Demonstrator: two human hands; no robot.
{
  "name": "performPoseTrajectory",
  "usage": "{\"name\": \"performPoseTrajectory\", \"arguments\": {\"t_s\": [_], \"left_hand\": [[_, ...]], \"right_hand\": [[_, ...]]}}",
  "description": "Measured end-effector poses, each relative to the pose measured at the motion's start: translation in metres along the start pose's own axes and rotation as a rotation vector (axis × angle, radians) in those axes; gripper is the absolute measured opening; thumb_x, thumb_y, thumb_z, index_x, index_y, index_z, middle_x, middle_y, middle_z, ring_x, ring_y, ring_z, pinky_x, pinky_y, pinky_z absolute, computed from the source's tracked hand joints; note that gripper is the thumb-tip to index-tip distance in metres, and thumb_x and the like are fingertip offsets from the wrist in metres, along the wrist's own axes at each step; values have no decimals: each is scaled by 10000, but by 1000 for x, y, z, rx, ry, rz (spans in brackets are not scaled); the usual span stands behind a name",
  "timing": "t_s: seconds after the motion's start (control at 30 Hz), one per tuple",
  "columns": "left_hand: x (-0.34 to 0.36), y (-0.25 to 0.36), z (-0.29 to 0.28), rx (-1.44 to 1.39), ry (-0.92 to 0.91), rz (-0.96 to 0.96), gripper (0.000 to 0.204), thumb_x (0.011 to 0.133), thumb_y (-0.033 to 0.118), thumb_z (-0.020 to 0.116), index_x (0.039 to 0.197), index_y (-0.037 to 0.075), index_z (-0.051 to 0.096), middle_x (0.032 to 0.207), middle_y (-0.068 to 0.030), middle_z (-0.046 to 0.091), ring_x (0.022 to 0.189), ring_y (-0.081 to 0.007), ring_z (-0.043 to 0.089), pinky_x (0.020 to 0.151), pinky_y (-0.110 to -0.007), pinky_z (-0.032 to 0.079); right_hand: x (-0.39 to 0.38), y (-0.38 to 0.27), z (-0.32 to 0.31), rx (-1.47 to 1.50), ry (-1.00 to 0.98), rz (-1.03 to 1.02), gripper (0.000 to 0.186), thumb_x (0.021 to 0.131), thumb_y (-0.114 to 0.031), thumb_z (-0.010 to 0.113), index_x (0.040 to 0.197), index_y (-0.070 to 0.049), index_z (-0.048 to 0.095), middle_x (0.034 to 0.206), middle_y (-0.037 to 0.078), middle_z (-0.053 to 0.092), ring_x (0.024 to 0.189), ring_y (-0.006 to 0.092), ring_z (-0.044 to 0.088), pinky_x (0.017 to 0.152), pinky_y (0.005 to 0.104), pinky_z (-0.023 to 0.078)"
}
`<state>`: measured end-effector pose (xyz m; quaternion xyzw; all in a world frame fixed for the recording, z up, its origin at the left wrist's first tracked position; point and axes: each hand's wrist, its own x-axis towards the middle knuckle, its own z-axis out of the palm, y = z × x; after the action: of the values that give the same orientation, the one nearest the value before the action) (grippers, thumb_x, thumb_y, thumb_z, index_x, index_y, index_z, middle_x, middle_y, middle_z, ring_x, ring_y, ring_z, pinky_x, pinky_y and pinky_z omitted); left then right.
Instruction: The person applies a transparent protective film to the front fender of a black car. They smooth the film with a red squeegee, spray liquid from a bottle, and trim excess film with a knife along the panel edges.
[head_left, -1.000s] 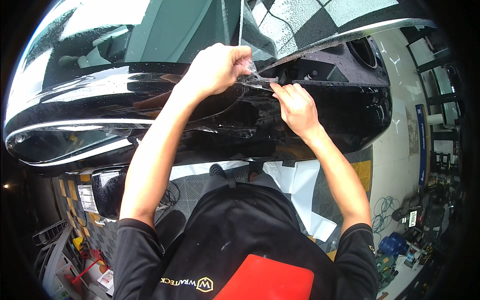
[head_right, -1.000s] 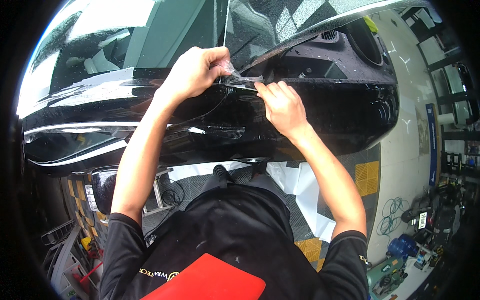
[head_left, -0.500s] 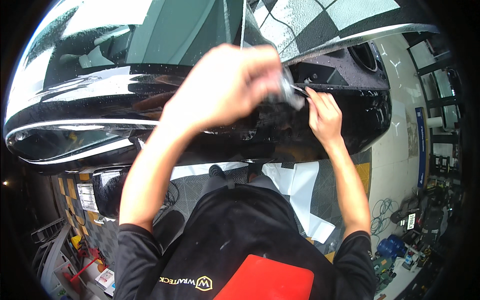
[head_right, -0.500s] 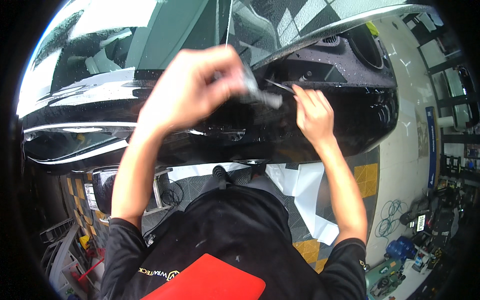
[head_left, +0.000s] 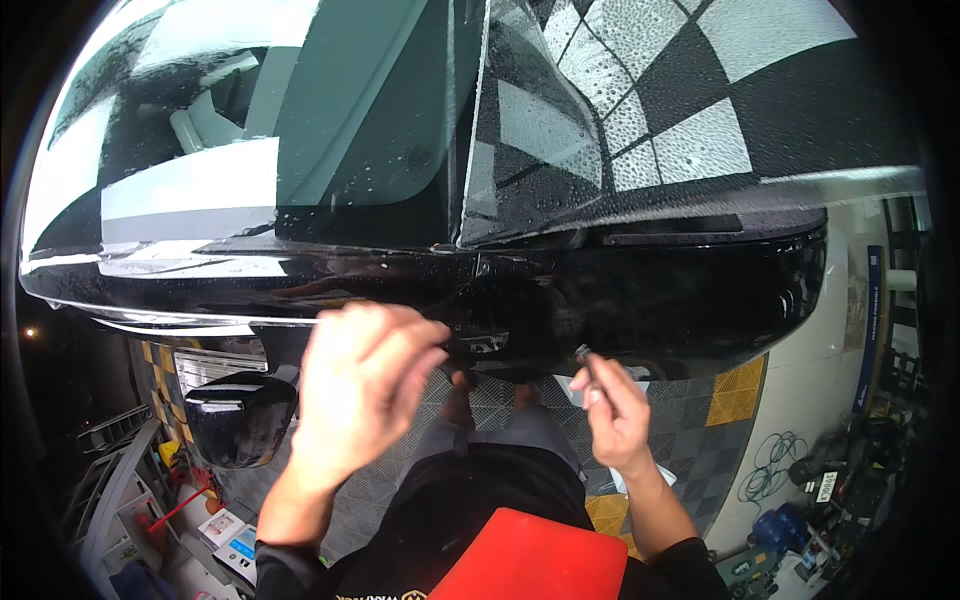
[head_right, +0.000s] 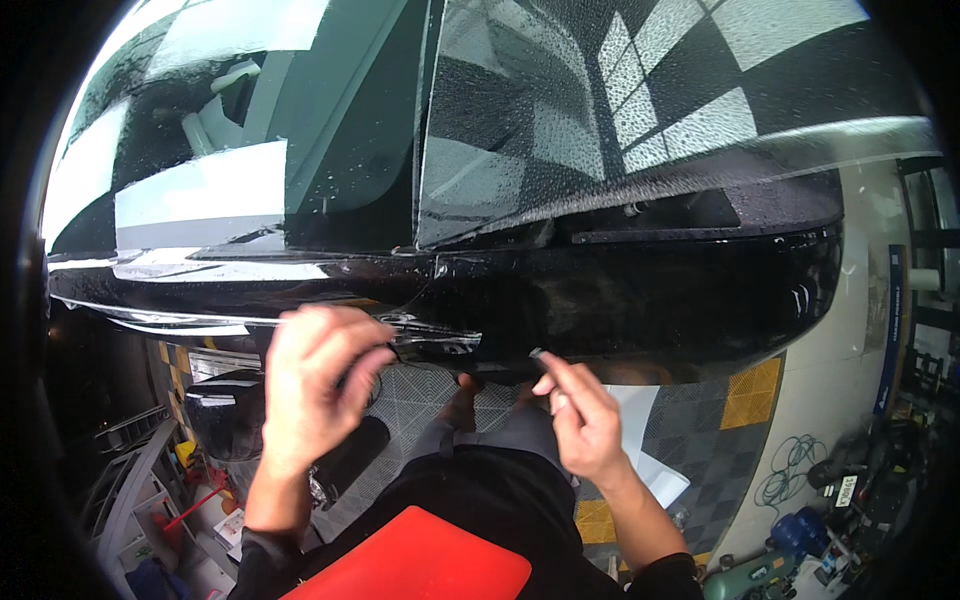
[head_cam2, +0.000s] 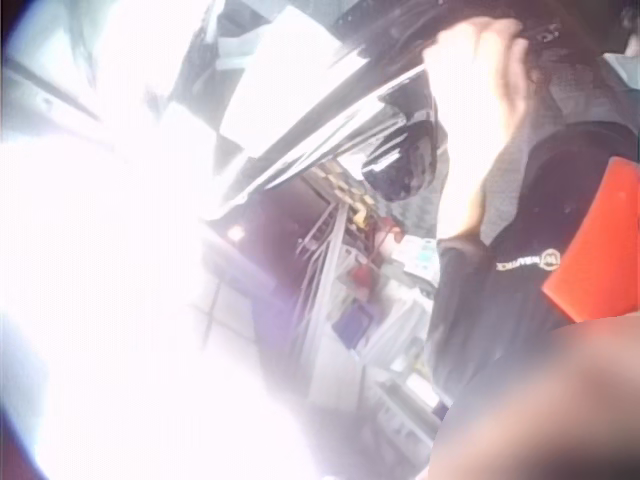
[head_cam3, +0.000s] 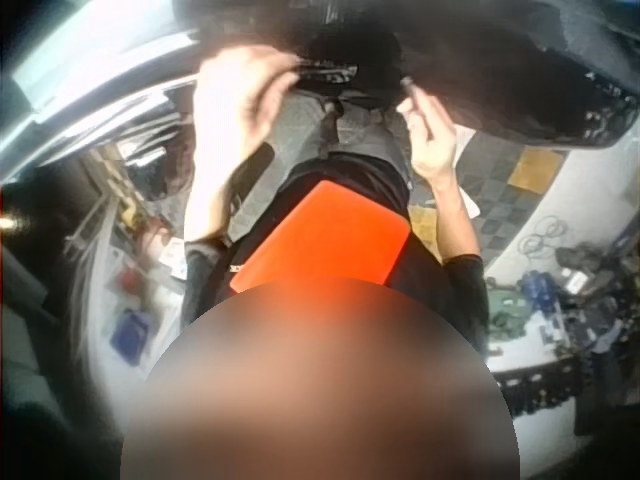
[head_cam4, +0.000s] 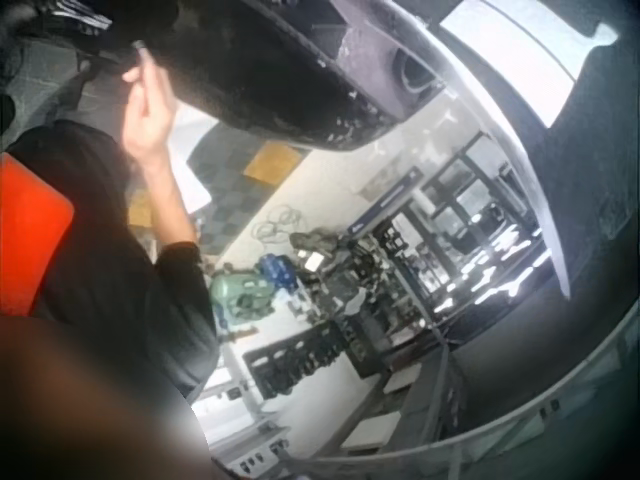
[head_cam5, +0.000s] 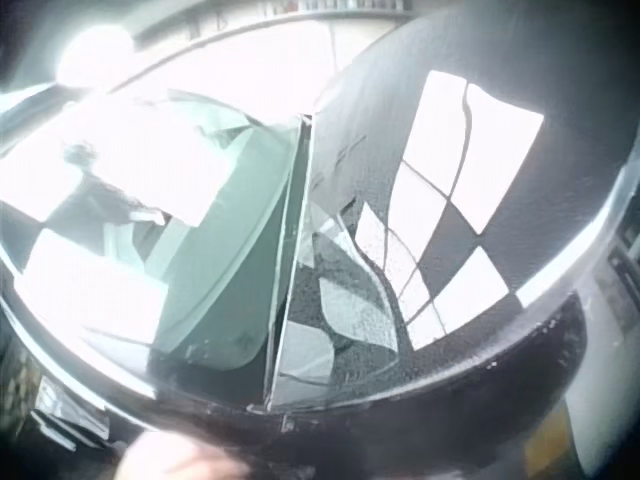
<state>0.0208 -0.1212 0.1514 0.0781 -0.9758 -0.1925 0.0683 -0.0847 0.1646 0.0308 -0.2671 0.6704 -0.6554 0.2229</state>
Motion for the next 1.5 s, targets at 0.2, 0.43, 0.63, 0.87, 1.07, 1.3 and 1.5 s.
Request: {"name": "performPoseTrajectory", "arguments": {"t_s": [0.2,0.43,0.63,0.87,1.07,1.3,1.5], "left_hand": [[58,-22,18,294,35,16,374,834,195,903,1188,138,796,1180,-12,707,1199,-258,640,1079,-488,386],[77,-29,27,256,40,-4,148,836,197,912,936,140,820,959,26,698,1007,-211,657,1031,-471,390],[85,-28,32,238,38,-71,126,830,192,915,895,144,820,934,28,690,972,-216,628,978,-455,383],[93,-31,34,213,5,-90,92,861,167,860,865,110,787,921,-19,628,976,-256,588,967,-490,382],[85,-40,16,99,-94,51,172,813,103,877,963,115,791,907,-12,671,957,-250,629,933,-407,419],[89,-57,21,27,-207,80,151,792,-35,761,835,109,742,862,-29,709,907,-266,715,910,-404,453],[76,-49,30,278,-101,94,70,799,87,792,838,141,772,905,-25,725,977,-261,718,955,-459,451]], "right_hand": [[78,4,25,-345,19,-345,500,853,74,817,1335,-55,791,821,49,608,570,163,572,534,313,469],[129,8,38,-694,-202,-468,728,746,-43,838,1460,-153,746,763,5,560,539,177,610,510,337,525],[137,-3,35,-757,-275,-409,751,760,-55,822,1499,-123,709,782,0,581,587,157,656,526,333,530],[142,-3,33,-717,-274,-360,669,793,-73,819,1453,-125,727,802,22,624,622,203,693,561,368,563],[141,-5,38,-654,-41,-260,310,914,-141,849,1212,-92,776,979,78,752,735,294,760,614,419,596],[128,1,54,-585,16,-246,218,893,-117,889,1044,-19,766,1005,107,716,859,289,780,747,378,598],[134,1,63,-610,85,-274,158,940,-108,821,1064,-14,798,950,143,736,830,322,742,779,384,569]]}}
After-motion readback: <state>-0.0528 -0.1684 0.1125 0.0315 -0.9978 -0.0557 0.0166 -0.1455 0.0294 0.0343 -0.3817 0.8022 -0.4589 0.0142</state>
